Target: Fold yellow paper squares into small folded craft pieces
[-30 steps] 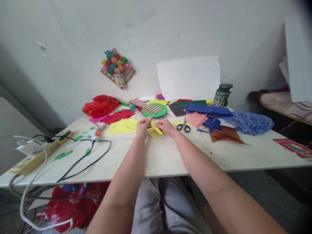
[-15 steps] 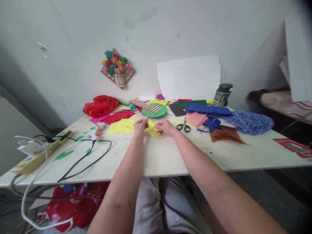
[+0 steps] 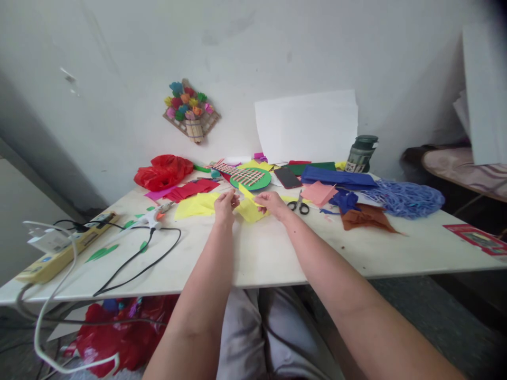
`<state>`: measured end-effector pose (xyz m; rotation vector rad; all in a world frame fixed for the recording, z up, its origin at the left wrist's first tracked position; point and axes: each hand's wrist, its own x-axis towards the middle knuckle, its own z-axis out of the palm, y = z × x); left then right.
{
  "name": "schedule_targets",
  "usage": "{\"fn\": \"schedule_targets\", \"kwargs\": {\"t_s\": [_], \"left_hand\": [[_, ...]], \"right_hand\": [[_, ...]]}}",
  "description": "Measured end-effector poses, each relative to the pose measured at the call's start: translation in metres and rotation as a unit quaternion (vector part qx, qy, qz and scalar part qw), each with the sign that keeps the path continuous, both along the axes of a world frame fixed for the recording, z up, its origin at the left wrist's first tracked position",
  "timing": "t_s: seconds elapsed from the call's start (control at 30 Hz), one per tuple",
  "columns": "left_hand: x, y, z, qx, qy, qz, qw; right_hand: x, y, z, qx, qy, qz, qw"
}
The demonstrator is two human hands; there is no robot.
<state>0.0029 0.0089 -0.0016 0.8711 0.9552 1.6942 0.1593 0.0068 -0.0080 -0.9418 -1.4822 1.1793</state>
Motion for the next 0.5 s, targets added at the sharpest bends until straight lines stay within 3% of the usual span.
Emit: {"fn": "schedule_targets", "kwargs": {"t_s": [0.1, 0.17, 0.23, 0.3, 0.37, 0.43, 0.5], "left_hand": [[-0.006, 0.002, -0.001, -0.014, 0.039, 0.023, 0.999], [-0.009, 0.003, -0.002, -0.046, 0.148, 0.057, 0.986], [-0.011, 0.002, -0.001, -0.101, 0.31, 0.099, 0.94], [-0.011, -0.001, 0.0, -0.16, 0.472, 0.14, 0.856], [-0.01, -0.003, 0.003, -0.184, 0.56, 0.177, 0.788], [-0.008, -0.006, 0.004, -0.19, 0.596, 0.179, 0.759], [-0.006, -0.007, 0.005, -0.187, 0.607, 0.158, 0.756]], "right_hand": [[0.009, 0.003, 0.003, -0.011, 0.063, -0.064, 0.996], [0.016, 0.006, 0.004, -0.019, 0.089, -0.099, 0.991], [0.022, 0.011, 0.003, 0.0, 0.103, -0.152, 0.983], [0.027, 0.016, 0.001, 0.004, 0.088, -0.202, 0.975], [0.032, 0.022, -0.002, 0.003, 0.044, -0.256, 0.966], [0.038, 0.026, -0.005, 0.009, -0.015, -0.309, 0.951], [0.042, 0.028, -0.005, 0.014, -0.096, -0.359, 0.928]]}}
